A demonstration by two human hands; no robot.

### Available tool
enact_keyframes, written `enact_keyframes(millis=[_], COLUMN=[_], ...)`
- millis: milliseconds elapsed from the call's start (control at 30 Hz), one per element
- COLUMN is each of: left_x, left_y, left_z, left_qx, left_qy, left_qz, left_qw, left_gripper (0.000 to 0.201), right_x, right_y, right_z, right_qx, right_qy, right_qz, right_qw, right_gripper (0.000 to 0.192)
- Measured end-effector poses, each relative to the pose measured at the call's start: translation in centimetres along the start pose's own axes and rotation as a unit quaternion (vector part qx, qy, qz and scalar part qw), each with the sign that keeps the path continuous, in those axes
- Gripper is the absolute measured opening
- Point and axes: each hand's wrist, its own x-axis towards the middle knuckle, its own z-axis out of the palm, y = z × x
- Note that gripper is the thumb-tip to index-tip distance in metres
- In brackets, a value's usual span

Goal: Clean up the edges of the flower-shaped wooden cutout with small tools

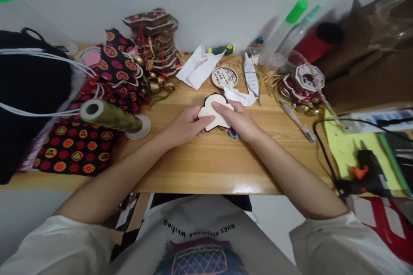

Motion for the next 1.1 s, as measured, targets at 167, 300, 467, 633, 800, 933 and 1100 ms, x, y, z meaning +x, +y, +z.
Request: enact_keyframes(millis=[167, 300, 467, 633, 800, 933, 1100], left_x=[0.21, 0.58, 0.7, 0.66, 0.42, 0.26, 0.37], left_y=[-0.17, -0.47, -0.65, -0.6, -0.53, -0.26, -0.44], left_z=[-0.1, -0.18, -0.26, -0.33, -0.26, -0.22, -0.13], left_qx=[-0.034, -0.085, -0.12, -0.126, -0.097, -0.09, -0.092], left_qy=[-0.014, -0.009, -0.003, -0.01, 0.005, -0.018, -0.004], left_qz=[0.004, 0.004, 0.016, 0.014, 0.004, -0.016, -0.017], left_qw=[0.999, 0.996, 0.993, 0.992, 0.995, 0.996, 0.996], left_gripper=[0.015, 0.017, 0.031, 0.036, 0.038, 0.039, 0.044], right_x=[0.02, -0.06, -0.37, -0.78, -0.64, -0.25, 0.04], right_y=[-0.15, -0.27, -0.36, -0.69, -0.24, 0.16, 0.12], right_z=[-0.18, -0.17, 0.11, 0.43, 0.38, -0.02, -0.32], right_qx=[-0.016, -0.026, -0.02, -0.038, -0.014, 0.025, 0.05], right_qy=[-0.016, -0.018, -0.017, -0.013, -0.034, -0.098, -0.109], right_qz=[-0.008, -0.02, -0.042, -0.069, -0.054, -0.015, -0.001], right_qw=[1.0, 0.999, 0.999, 0.997, 0.998, 0.995, 0.993], right_gripper=[0.035, 0.04, 0.042, 0.045, 0.045, 0.047, 0.047])
